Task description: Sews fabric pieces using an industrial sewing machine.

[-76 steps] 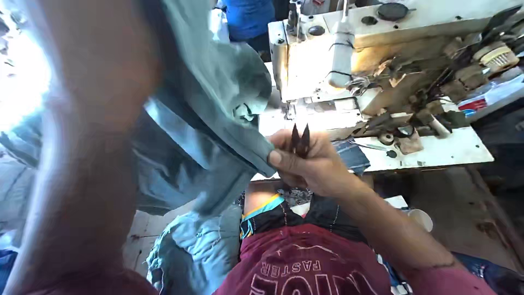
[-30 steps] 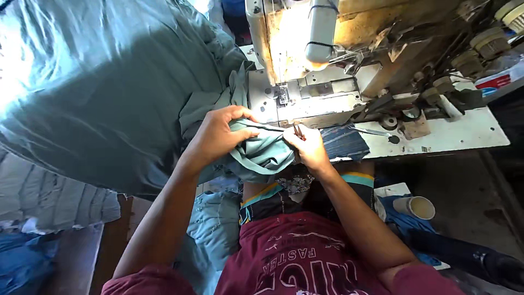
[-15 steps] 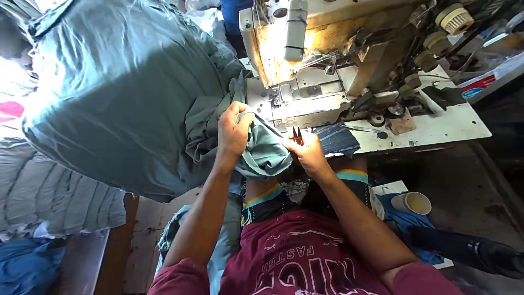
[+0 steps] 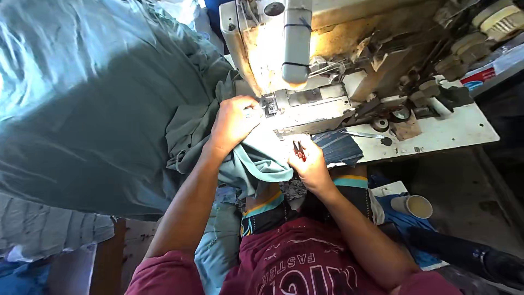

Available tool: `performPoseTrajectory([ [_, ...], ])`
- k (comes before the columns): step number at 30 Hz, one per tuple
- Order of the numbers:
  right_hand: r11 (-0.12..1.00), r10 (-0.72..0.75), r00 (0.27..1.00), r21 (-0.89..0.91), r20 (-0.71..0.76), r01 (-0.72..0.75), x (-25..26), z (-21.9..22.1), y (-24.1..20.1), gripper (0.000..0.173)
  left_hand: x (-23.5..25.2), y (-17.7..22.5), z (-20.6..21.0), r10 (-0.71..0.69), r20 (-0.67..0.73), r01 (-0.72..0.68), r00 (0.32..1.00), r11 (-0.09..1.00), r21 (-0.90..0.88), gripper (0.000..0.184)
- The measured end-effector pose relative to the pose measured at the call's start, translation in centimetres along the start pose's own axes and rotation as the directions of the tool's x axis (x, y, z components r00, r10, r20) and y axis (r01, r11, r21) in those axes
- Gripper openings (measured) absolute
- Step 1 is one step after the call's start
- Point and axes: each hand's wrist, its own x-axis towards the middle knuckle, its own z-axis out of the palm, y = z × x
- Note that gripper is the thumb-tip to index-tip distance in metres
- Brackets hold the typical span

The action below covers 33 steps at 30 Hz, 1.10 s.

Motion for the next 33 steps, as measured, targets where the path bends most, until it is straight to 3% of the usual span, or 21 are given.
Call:
performPoseTrajectory([
  [4, 0.999, 0.000, 1.000, 0.036, -0.001, 0.000, 0.1, -0.1, -0.7, 0.026, 1.5, -0.9, 0.6, -0.027, 0.014, 0.028, 1.000, 0.999, -0.029, 0.011],
  [10, 0.999, -0.020, 0.999, 0.041, -0.048, 0.022, 2.5, -0.3, -0.8, 0.015, 4.4, -1.0, 1.0, 0.007, -0.003, -0.007, 1.000, 0.999, 0.051, 0.032],
  [14, 0.995, -0.087, 0.994, 0.034, -0.070, 0.089, 3.1, 0.2, -0.7, 0.009, 5.5, -2.0, 2.0, 0.045, -0.061, -0.051, 0.997, 0.993, -0.109, 0.039],
  [16, 0.995, -0.096, 0.993, 0.028, -0.069, 0.098, 2.6, 0.4, -1.0, 0.011, 5.6, -2.2, 2.2, 0.032, -0.071, -0.044, 0.997, 0.984, -0.170, 0.039],
  [22, 0.996, -0.081, 0.991, -0.041, -0.107, 0.077, 1.0, 0.6, -1.6, 0.020, 5.4, -2.4, 2.0, -0.075, 0.051, 0.081, 0.996, 0.990, -0.117, 0.043],
  [33, 0.993, -0.105, 0.991, -0.066, -0.084, 0.100, 2.2, 0.9, -1.2, 0.018, 6.1, -3.0, 2.1, 0.022, 0.003, -0.021, 1.000, 0.976, -0.219, 0.041],
])
